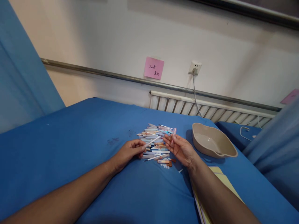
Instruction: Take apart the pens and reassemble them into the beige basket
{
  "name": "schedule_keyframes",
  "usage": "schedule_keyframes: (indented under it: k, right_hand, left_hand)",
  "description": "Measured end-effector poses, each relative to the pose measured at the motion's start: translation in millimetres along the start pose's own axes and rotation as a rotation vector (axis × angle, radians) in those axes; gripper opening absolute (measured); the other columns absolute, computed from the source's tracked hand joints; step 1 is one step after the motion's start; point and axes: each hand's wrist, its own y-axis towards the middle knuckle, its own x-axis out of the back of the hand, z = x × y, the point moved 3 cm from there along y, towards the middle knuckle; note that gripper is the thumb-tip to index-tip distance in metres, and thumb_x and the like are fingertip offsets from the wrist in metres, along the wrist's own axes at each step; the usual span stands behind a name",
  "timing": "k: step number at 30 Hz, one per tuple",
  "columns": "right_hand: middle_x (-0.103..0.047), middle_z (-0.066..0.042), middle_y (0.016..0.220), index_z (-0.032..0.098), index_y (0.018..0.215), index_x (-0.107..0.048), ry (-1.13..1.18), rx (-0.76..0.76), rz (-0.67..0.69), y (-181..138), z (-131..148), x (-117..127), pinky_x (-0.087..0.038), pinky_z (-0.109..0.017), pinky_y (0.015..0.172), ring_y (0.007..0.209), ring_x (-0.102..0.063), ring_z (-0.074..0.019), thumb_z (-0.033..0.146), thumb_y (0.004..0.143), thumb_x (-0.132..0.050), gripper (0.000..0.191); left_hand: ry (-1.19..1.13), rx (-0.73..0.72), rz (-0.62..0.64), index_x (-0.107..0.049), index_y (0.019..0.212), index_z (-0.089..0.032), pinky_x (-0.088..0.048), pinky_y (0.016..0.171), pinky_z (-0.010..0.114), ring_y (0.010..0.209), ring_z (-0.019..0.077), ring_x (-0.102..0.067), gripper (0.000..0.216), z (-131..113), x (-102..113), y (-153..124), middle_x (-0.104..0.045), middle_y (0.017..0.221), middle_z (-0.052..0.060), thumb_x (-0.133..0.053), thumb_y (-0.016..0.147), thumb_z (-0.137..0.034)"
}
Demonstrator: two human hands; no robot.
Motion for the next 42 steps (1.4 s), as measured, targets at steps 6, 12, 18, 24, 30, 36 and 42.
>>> schedule_keyframes:
  k: [6, 12, 18, 24, 30, 36, 42]
  right_hand:
    - [-0.058, 0.004, 0.064, 0.016, 0.078, -0.065, -0.157, 0.194, -0.136, -1, 4, -5, -0.039, -0.015, 0.048, 0.052, -0.048, -0.0053, 0.029, 0.068, -0.074, 0.018]
    - [-0.054, 0.004, 0.057, 0.017, 0.069, -0.057, -0.29, 0.291, -0.134, -3, -1, -9, -0.037, -0.019, 0.05, 0.05, -0.045, -0.007, 0.035, 0.067, -0.074, 0.025]
    - [-0.057, 0.003, 0.062, 0.017, 0.071, -0.057, -0.311, 0.249, -0.1, -4, -3, -8, -0.039, -0.021, 0.052, 0.052, -0.048, -0.0077, 0.035, 0.065, -0.074, 0.025]
    - [-0.056, 0.002, 0.06, 0.017, 0.068, -0.057, -0.255, 0.23, -0.081, -6, 0, -9, -0.038, -0.02, 0.05, 0.051, -0.047, -0.0077, 0.033, 0.064, -0.075, 0.024]
    - [-0.057, 0.002, 0.06, 0.018, 0.069, -0.057, -0.317, 0.214, -0.058, -5, -3, -9, -0.038, -0.019, 0.049, 0.051, -0.047, -0.0082, 0.034, 0.064, -0.074, 0.024]
    - [-0.06, 0.002, 0.059, 0.018, 0.07, -0.058, -0.528, 0.193, 0.049, -6, -10, -16, -0.04, -0.02, 0.049, 0.049, -0.049, -0.0086, 0.037, 0.065, -0.074, 0.026]
    - [-0.062, 0.003, 0.059, 0.018, 0.072, -0.059, -0.62, 0.159, 0.103, -7, -16, -18, -0.045, -0.022, 0.05, 0.049, -0.055, -0.01, 0.036, 0.064, -0.074, 0.025]
  left_hand:
    - [0.048, -0.032, 0.039, -0.062, 0.087, -0.013, -0.039, 0.054, 0.021, 0.054, 0.0092, -0.049, 0.028, -1, -6, -2, -0.057, 0.064, -0.001, -0.066, 0.071, -0.036]
    - [0.081, -0.026, 0.038, -0.062, 0.089, -0.012, -0.04, 0.054, 0.022, 0.055, 0.0095, -0.05, 0.031, -2, -8, -3, -0.058, 0.062, -0.001, -0.067, 0.07, -0.037]
    - [0.084, -0.023, 0.035, -0.063, 0.086, -0.012, -0.039, 0.053, 0.021, 0.054, 0.0094, -0.05, 0.033, -2, -9, -2, -0.058, 0.061, -0.001, -0.068, 0.068, -0.04]
    - [0.076, -0.024, 0.019, -0.063, 0.085, -0.013, -0.038, 0.052, 0.021, 0.053, 0.0096, -0.05, 0.032, -1, -8, -1, -0.058, 0.06, -0.001, -0.068, 0.068, -0.039]
    - [0.1, -0.029, 0.031, -0.063, 0.083, -0.013, -0.04, 0.053, 0.022, 0.053, 0.01, -0.051, 0.03, 1, -8, -1, -0.058, 0.06, -0.001, -0.068, 0.068, -0.039]
    - [0.151, -0.039, 0.05, -0.066, 0.084, -0.013, -0.038, 0.051, 0.021, 0.051, 0.0099, -0.049, 0.032, -1, -8, -2, -0.057, 0.057, -0.001, -0.065, 0.069, -0.041]
    - [0.203, -0.057, 0.022, -0.067, 0.089, -0.013, -0.035, 0.049, 0.02, 0.05, 0.0099, -0.047, 0.033, -4, -8, -6, -0.056, 0.054, -0.002, -0.063, 0.07, -0.04]
